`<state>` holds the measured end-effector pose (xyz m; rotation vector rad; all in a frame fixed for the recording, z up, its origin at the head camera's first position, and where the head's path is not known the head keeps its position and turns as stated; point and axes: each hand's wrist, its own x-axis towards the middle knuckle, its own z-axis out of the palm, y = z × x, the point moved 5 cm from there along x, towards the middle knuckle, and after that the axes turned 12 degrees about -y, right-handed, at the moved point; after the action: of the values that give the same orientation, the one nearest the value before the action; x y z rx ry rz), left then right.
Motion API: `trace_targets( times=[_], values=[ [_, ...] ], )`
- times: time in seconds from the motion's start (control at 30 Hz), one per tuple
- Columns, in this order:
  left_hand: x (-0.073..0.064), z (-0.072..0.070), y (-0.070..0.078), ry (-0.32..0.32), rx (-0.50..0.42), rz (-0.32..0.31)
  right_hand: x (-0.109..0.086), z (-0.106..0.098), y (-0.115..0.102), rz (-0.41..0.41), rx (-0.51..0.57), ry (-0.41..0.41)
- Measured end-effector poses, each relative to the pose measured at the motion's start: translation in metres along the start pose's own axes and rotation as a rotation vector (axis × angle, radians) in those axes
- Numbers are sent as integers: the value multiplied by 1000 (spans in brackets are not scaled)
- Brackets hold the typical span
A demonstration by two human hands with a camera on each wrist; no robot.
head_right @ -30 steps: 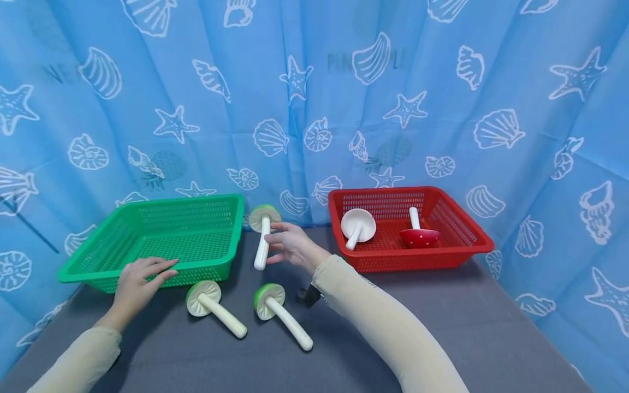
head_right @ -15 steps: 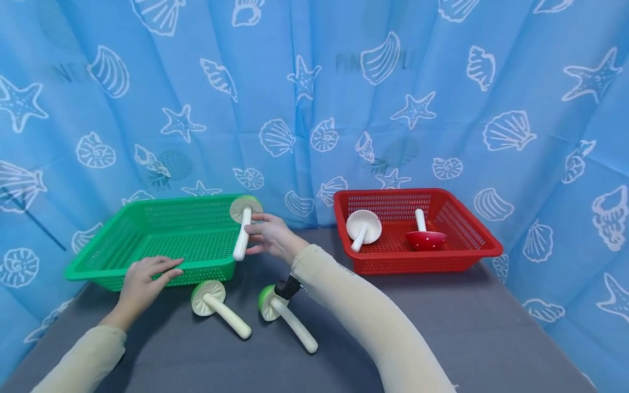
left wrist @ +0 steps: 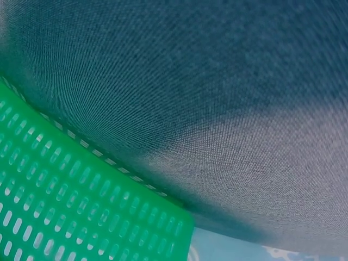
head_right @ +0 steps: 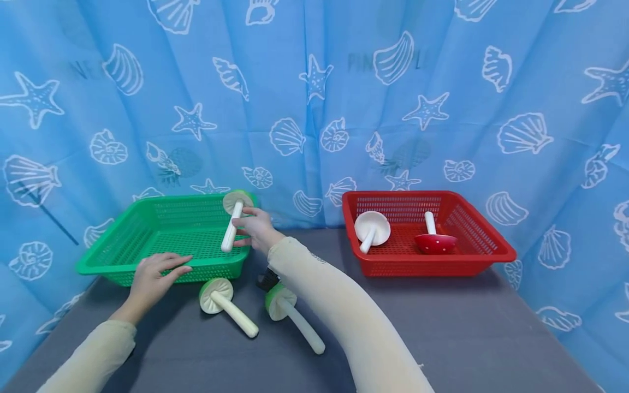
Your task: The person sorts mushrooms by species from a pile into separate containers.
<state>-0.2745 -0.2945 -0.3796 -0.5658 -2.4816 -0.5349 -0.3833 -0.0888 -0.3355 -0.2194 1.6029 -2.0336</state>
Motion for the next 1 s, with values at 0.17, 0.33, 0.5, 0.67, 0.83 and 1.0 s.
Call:
trace_targets(
  times=[0.17,0.33,0.5,0.67,0.83,1.0],
  values=[
    [1,0,2,-9,-7,-13,8,7,3,-4,-71,18],
    [1,-1,2,-2,-13,-21,13,16,5,0,-167,-10],
    [2,0,-1,8,-5,1,10,18,4,5,-292,-38],
    [2,1,-3,-1,3,3,-1,10,0,-22,-318,-49],
    [1,-1,-2,-8,-7,-13,-14,-6,-4,-50,-286,-75],
    [2,-1,1,-20,-11,-20,-31,-32,0,-16,-270,-75]
  ],
)
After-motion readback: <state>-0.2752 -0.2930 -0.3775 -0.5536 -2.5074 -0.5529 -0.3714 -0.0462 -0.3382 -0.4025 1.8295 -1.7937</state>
